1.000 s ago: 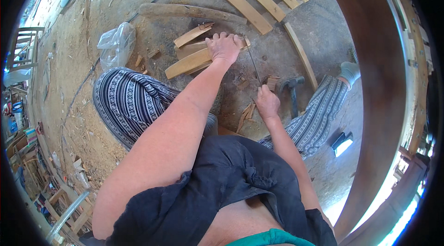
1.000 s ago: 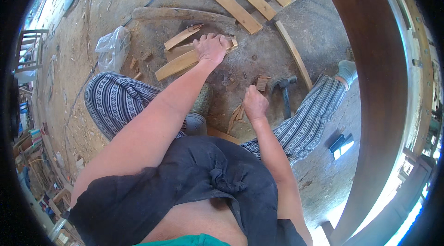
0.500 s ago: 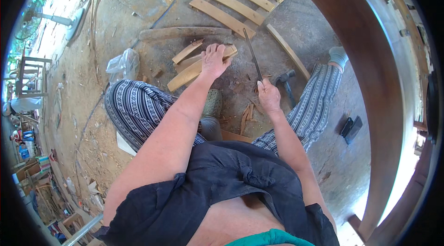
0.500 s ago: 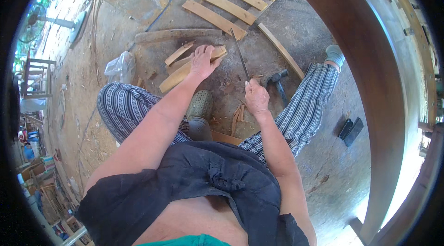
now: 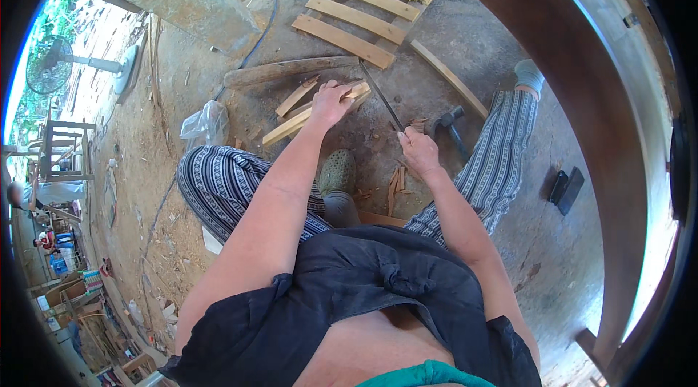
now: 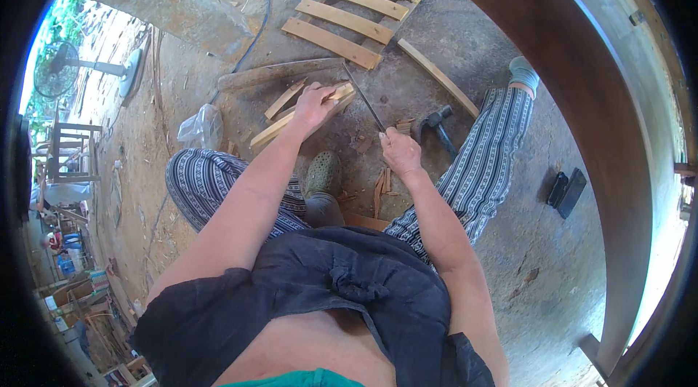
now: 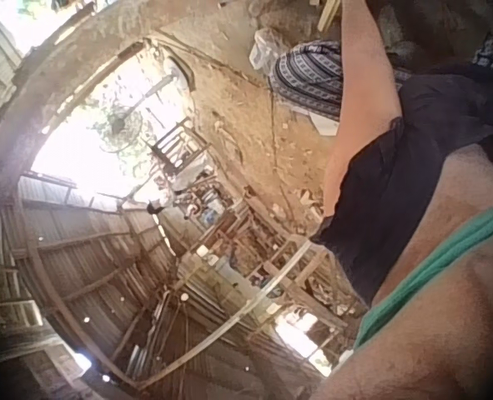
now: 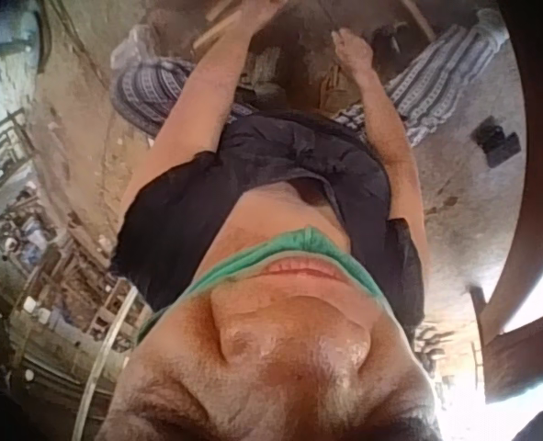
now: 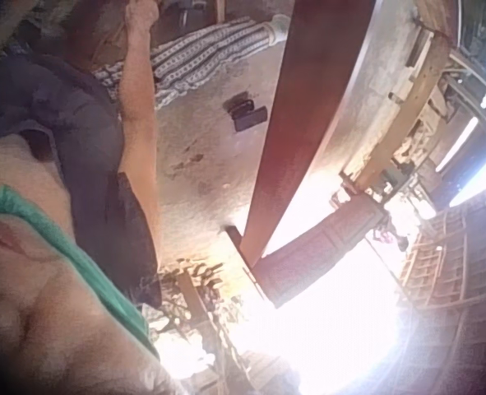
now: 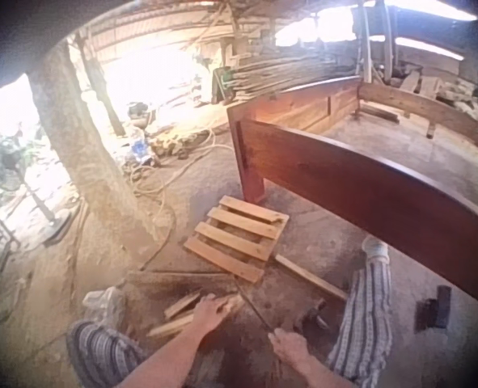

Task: Using a hand saw to cut pieces of wood from a pallet or scrap pile.

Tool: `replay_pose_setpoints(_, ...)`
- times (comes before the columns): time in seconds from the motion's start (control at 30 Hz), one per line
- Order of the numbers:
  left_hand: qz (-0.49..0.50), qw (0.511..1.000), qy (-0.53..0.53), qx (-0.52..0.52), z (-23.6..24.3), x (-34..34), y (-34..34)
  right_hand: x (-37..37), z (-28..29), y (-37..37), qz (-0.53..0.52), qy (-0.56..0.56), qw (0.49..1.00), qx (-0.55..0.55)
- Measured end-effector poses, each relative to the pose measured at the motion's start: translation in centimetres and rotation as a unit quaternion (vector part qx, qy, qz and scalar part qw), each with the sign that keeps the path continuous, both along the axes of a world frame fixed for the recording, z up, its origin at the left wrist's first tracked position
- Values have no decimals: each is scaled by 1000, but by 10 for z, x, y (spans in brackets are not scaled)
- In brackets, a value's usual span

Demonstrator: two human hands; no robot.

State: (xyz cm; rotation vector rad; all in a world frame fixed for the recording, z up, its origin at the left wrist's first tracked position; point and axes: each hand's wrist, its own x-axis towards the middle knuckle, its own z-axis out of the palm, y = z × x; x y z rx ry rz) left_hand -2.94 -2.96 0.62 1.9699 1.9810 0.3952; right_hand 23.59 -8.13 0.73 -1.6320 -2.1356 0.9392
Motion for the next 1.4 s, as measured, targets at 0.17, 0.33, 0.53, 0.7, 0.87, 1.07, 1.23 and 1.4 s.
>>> replay_pose_setpoints(0.17,-23,999,22,-20,-1,-5,7,-5,-6,-1,1,-17,1000,7)
replay_pose_setpoints(0.33,-20,997,73,-32,4,0,7,-11,-11,0,-3,-34,999,7)
replay_pose_setpoints(0.53,-26,993,111,-31,10,6,9,-15,-11,3,2,-27,1000,14)
replay_pose_setpoints(0.7,-20,992,121,-31,11,14,8,-16,-7,5,7,-43,999,21)
replay_pose_setpoints(0.87,-4,990,130,-57,13,17,8,-23,-4,10,8,-59,998,36)
replay_pose_setpoints(1.07,-8,989,129,-69,16,16,9,-27,-2,7,22,-74,996,48)
replay_pose_setpoints(1.23,0,990,124,-68,16,16,10,-31,0,7,34,-92,994,46)
replay_pose_setpoints(1.4,-11,991,123,-58,15,19,19,-34,2,10,35,-120,992,15)
